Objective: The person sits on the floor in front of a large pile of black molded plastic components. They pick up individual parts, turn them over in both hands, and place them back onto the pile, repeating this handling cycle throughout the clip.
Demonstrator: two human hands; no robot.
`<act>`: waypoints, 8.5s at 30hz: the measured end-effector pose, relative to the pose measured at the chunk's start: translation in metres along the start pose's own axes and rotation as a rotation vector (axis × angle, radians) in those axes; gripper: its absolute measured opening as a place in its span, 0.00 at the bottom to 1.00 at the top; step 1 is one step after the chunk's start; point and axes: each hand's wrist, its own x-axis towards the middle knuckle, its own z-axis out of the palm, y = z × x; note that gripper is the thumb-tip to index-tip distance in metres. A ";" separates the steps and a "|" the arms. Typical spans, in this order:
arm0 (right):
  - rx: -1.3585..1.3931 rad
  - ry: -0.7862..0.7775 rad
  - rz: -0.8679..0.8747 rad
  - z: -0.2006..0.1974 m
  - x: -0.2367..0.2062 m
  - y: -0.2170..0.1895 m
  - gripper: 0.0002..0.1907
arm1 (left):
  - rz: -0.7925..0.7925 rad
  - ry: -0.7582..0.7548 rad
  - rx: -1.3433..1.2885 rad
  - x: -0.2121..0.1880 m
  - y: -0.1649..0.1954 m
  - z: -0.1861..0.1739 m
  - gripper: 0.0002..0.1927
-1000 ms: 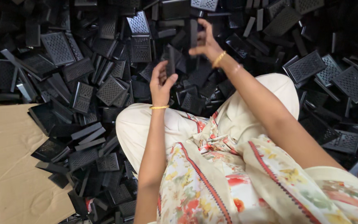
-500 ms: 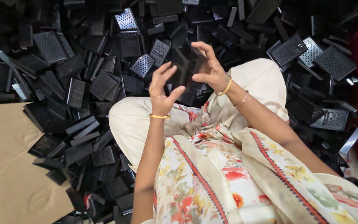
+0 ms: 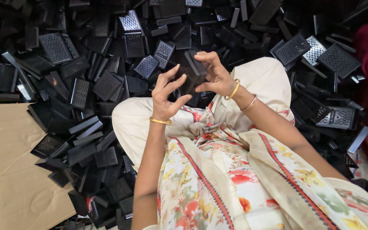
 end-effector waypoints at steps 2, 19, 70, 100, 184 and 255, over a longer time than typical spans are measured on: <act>-0.009 -0.002 -0.012 0.002 -0.002 -0.001 0.45 | 0.032 -0.017 0.033 -0.001 0.002 -0.003 0.29; 0.580 0.403 0.308 0.030 0.002 0.008 0.34 | 0.054 0.207 0.328 0.009 0.014 0.033 0.25; -1.029 0.040 0.271 -0.156 0.139 0.098 0.38 | -0.515 -0.251 0.985 0.146 -0.294 0.055 0.28; 0.314 0.327 0.194 -0.042 0.004 0.023 0.53 | -0.234 -0.064 -0.090 0.000 -0.040 0.040 0.37; -1.835 -0.377 0.471 -0.164 0.176 0.138 0.34 | -0.599 -0.176 0.622 0.127 -0.284 0.116 0.32; -0.006 0.305 0.310 -0.055 0.000 -0.005 0.23 | -0.202 0.136 0.040 0.015 -0.025 0.059 0.20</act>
